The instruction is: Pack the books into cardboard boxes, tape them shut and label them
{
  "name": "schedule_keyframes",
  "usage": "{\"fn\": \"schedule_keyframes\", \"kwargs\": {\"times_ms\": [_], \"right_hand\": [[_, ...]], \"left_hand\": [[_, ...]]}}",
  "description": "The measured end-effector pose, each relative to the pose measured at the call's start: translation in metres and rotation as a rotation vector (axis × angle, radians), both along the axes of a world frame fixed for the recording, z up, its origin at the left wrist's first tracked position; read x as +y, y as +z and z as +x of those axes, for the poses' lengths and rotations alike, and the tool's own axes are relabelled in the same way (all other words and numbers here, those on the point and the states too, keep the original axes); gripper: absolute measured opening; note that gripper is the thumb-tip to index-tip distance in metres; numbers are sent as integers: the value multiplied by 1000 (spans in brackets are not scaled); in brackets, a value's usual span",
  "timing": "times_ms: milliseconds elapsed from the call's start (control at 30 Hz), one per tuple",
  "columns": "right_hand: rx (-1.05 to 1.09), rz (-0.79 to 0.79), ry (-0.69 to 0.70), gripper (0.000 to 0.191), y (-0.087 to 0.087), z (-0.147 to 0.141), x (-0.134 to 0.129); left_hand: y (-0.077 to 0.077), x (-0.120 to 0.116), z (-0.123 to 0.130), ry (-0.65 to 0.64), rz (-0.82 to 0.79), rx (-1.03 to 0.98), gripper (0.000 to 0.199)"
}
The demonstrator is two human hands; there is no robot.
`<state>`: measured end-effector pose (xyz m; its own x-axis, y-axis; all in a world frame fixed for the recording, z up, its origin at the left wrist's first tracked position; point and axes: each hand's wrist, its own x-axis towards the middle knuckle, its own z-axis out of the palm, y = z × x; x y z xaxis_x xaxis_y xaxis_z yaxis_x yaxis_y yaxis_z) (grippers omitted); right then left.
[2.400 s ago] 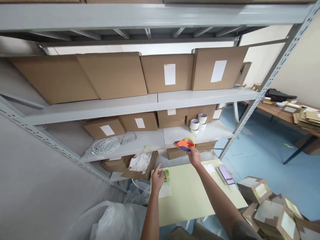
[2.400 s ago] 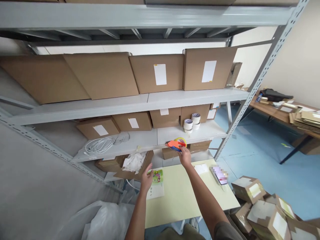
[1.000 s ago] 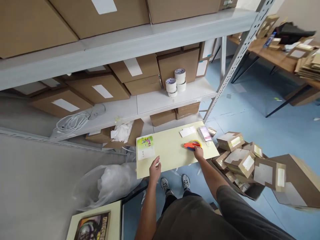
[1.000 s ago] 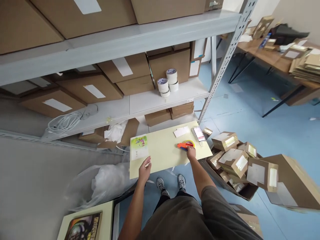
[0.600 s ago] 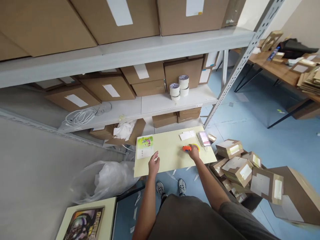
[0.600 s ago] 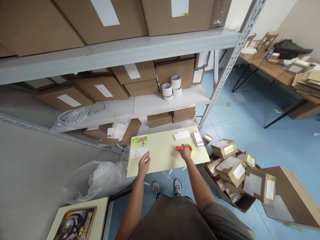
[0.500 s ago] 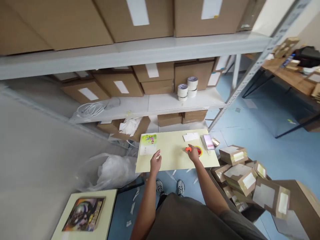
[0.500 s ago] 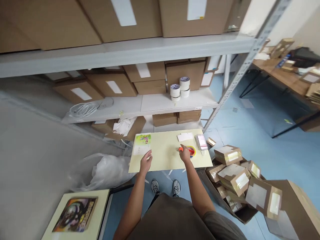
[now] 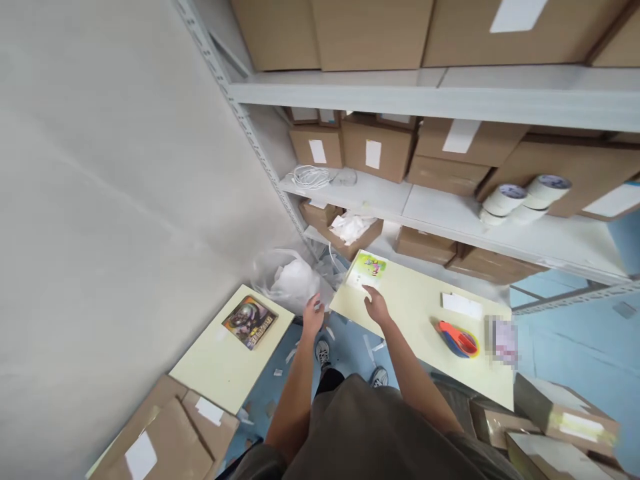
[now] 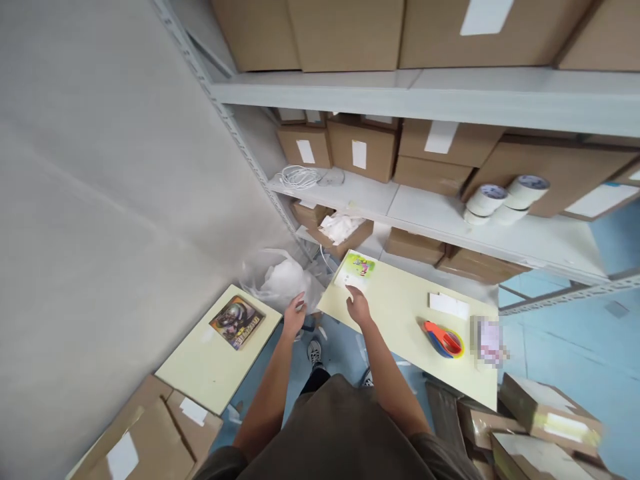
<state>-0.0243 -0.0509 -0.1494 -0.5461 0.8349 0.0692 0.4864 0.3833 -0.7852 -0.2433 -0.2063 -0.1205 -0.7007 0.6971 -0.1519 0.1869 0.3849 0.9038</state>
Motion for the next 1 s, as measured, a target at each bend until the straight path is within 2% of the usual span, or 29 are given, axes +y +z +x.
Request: {"fn": "schedule_keyframes", "kwargs": {"times_ms": [100, 267, 433, 600, 700, 800, 900, 1000], "right_hand": [[1, 13, 128, 58, 5, -66, -11], [-34, 29, 213, 60, 4, -168, -15], [-114, 31, 247, 58, -7, -270, -14], [-129, 14, 287, 60, -26, -349, -17], [-132, -17, 313, 61, -42, -380, -14], [-157, -56, 337, 61, -66, -403, -6], [-197, -94, 367, 62, -98, -424, 5], [-229, -142, 380, 62, -137, -445, 17]], "left_hand": [[-5, -23, -49, 128, 30, 28, 47], [-21, -50, -141, 276, 50, 16, 50], [-51, -64, -226, 357, 6, -79, 51], [-81, -70, -281, 397, -12, -142, 55], [-96, -61, -302, 376, -35, -174, 55], [-112, -41, -316, 331, -74, -169, 54], [-135, -16, -329, 278, -128, -119, 54], [-166, 7, -347, 169, -210, -34, 54]]}}
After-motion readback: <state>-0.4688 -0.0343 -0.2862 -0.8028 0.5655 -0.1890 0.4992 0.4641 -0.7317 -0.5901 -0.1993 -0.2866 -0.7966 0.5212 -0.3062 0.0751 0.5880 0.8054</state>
